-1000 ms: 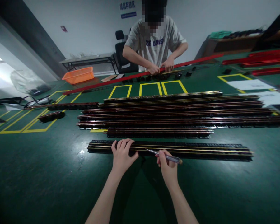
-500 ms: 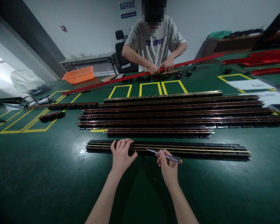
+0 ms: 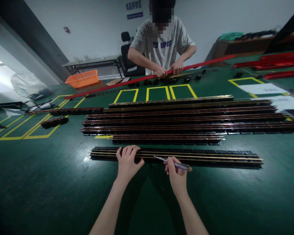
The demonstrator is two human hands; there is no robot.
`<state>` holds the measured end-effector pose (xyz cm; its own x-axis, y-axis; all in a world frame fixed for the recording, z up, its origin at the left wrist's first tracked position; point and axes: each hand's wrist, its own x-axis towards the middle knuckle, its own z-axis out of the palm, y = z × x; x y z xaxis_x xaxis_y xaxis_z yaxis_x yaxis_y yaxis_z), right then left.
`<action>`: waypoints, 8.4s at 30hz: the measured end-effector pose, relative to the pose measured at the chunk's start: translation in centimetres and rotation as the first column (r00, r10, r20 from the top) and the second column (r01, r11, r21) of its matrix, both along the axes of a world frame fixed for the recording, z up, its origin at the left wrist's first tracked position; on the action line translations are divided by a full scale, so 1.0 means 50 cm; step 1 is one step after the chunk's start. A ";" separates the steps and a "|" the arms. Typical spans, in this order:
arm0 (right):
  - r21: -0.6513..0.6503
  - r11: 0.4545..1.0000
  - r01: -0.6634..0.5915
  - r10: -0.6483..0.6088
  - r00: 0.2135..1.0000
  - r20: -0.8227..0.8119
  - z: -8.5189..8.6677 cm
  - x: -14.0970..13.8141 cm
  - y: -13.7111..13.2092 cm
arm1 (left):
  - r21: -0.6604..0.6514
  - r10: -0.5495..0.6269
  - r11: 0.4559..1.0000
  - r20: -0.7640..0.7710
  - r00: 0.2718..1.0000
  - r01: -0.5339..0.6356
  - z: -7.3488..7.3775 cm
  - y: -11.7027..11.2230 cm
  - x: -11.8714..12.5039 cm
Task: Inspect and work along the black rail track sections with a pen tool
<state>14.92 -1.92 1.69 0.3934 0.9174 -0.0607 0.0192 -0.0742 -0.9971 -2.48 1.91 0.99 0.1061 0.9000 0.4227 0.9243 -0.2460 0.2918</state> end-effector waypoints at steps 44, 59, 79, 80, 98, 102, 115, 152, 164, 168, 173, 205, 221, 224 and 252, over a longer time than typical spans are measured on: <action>-0.001 0.995 0.100 -0.100 0.995 -0.018 -0.005 0.001 -0.003 | -0.046 -0.021 0.999 0.016 1.000 0.022 0.014 -0.002 -0.001; 0.015 0.990 0.139 -0.138 0.990 -0.016 -0.004 -0.001 -0.001 | -0.042 -0.010 0.999 0.019 1.000 0.011 0.011 -0.001 -0.001; 0.008 0.989 0.145 -0.145 0.989 -0.006 0.000 0.000 -0.002 | -0.053 -0.029 0.998 0.030 0.999 0.030 0.014 -0.002 -0.002; 0.008 0.989 0.146 -0.146 0.989 -0.005 0.000 0.000 -0.001 | -0.056 -0.029 0.998 0.031 0.999 0.031 0.014 -0.002 -0.003; 0.002 0.988 0.154 -0.154 0.988 0.003 0.005 -0.001 -0.001 | -0.067 -0.023 0.997 0.035 0.999 0.025 0.014 -0.001 -0.003; 0.003 0.988 0.153 -0.153 0.988 0.012 0.005 0.000 -0.002 | -0.066 -0.025 0.997 0.035 0.999 0.028 0.013 -0.002 -0.003; -0.004 0.990 0.139 -0.139 0.990 -0.013 -0.003 0.003 0.000 | -0.033 -0.028 0.999 0.040 0.999 0.029 0.009 -0.001 -0.002; -0.019 0.989 0.144 -0.145 0.989 -0.001 0.004 0.001 0.000 | -0.054 -0.034 0.998 0.037 0.999 0.036 0.013 -0.002 -0.004; -0.011 0.990 0.137 -0.137 0.990 -0.008 0.001 0.003 0.001 | -0.054 -0.031 0.998 0.026 0.999 0.032 0.009 -0.001 -0.004; -0.007 0.987 0.157 -0.158 0.987 -0.031 -0.001 0.002 0.002 | -0.039 -0.031 0.999 0.024 0.999 0.032 0.007 0.000 -0.005; -0.005 0.988 0.152 -0.152 0.988 -0.039 -0.003 0.004 0.003 | -0.063 -0.029 0.998 0.031 0.999 0.031 0.011 -0.002 -0.004; -0.002 0.999 -0.046 0.046 0.999 0.016 -0.010 0.006 0.003 | -0.105 -0.040 0.993 0.067 0.997 0.047 0.017 0.001 -0.035; -0.005 0.999 -0.039 0.039 0.999 0.021 -0.008 0.005 0.002 | -0.120 -0.105 0.986 0.082 0.991 0.115 0.015 -0.002 -0.043; 0.003 0.999 -0.037 0.037 0.999 0.022 -0.010 0.005 0.002 | -0.108 -0.104 0.988 0.077 0.992 0.112 0.016 -0.004 -0.038; 0.012 0.999 -0.034 0.034 0.999 -0.005 -0.003 0.001 0.004 | -0.016 -0.043 0.999 0.021 0.999 0.044 -0.015 -0.001 -0.008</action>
